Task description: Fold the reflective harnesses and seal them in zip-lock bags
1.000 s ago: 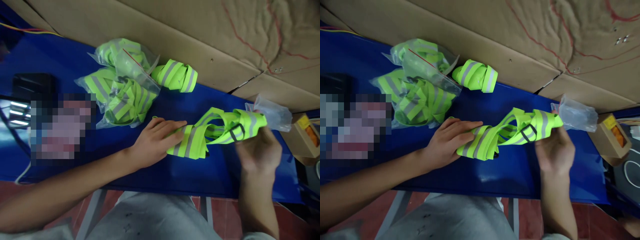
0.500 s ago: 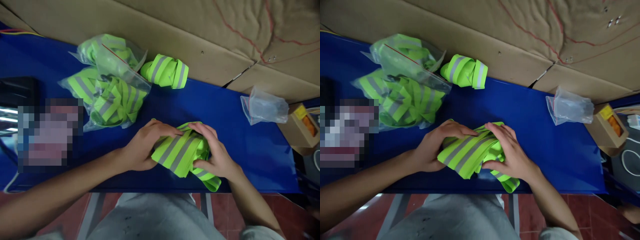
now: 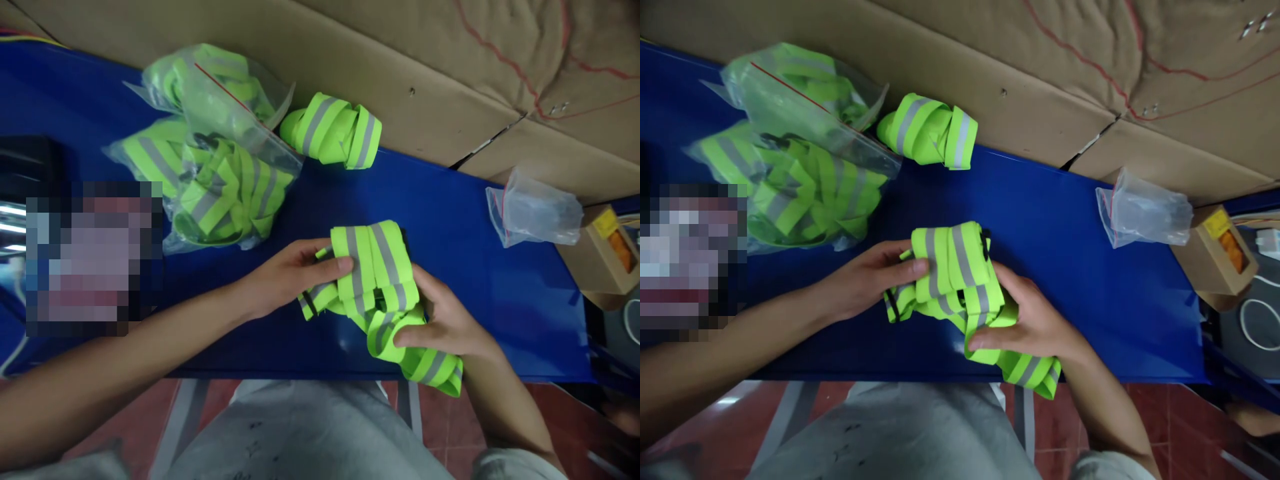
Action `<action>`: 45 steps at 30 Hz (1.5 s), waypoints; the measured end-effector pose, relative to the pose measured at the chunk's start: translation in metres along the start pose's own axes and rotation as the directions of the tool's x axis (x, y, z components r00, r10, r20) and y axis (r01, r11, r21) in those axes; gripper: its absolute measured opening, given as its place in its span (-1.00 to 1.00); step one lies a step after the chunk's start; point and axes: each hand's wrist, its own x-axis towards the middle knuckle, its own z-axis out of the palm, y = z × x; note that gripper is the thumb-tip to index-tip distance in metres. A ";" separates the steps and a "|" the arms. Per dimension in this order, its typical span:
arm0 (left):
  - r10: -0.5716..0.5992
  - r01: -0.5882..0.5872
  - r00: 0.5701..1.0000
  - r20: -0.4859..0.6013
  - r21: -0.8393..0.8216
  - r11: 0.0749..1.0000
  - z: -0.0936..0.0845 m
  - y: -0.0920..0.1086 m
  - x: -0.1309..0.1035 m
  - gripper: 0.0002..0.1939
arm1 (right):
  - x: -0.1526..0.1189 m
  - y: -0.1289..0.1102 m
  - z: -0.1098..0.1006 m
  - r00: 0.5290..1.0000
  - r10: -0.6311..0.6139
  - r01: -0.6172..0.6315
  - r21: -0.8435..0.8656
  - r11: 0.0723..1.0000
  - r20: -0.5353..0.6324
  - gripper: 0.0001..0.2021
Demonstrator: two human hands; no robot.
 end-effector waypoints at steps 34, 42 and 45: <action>0.011 -0.015 1.000 -0.017 -0.236 0.972 -0.010 0.004 0.002 -0.55 | 0.000 -0.022 -0.071 0.965 -0.177 -0.053 -0.801 0.596 -0.196 -0.44; 0.015 -0.075 0.985 -0.173 -0.349 0.934 0.008 0.005 -0.004 -0.18 | -0.031 -0.082 0.015 0.927 -0.256 -0.138 -0.884 0.446 -0.274 -0.27; -0.030 -0.027 0.987 -0.155 -0.357 0.934 0.008 0.001 -0.005 -0.19 | -0.034 -0.067 0.051 0.965 -0.237 0.029 -0.856 0.517 -0.111 -0.10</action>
